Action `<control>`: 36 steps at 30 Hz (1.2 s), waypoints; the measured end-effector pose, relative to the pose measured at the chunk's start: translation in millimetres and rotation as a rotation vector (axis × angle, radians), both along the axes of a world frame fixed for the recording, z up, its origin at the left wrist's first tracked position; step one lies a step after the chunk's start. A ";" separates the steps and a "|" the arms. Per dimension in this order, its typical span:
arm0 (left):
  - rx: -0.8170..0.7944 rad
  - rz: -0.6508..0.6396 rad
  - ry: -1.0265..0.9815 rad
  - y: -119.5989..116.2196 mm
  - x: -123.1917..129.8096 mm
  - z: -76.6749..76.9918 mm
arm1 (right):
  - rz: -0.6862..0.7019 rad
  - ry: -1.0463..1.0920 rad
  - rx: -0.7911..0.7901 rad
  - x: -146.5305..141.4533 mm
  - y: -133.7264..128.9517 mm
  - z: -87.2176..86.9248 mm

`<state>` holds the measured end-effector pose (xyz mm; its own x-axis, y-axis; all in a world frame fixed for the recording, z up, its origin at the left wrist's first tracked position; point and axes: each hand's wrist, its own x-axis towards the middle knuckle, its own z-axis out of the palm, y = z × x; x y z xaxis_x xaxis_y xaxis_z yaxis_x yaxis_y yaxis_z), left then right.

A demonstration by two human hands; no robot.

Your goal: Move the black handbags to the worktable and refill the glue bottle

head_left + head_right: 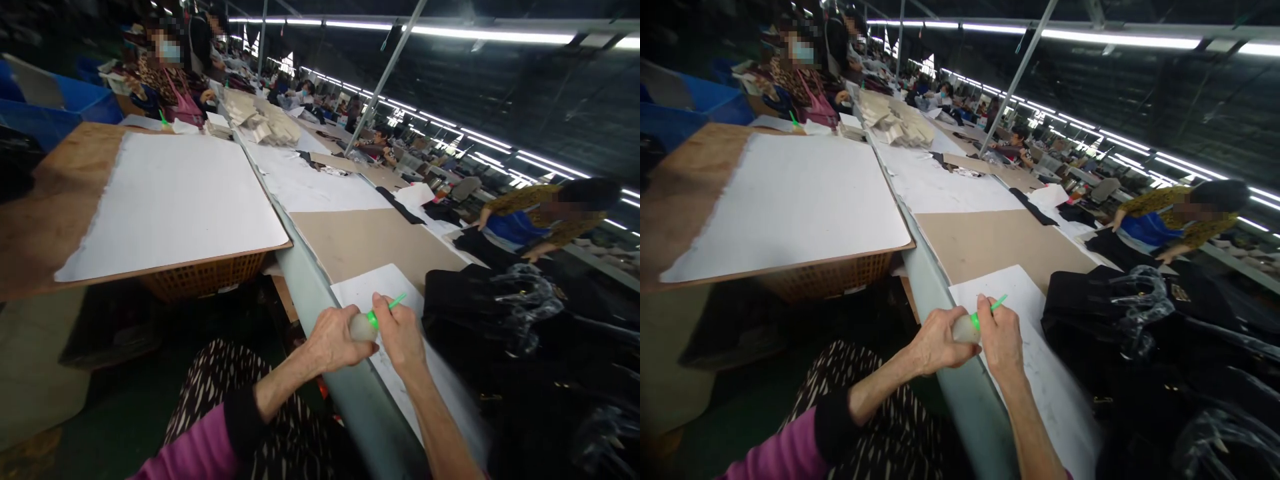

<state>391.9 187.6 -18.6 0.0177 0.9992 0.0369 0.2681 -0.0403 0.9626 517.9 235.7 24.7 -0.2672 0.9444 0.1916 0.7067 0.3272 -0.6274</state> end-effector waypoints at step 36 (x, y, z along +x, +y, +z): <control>-0.462 -0.872 -1.034 42.8 31.3 -22.3 | 0.196 0.339 -0.286 32.7 37.6 10.9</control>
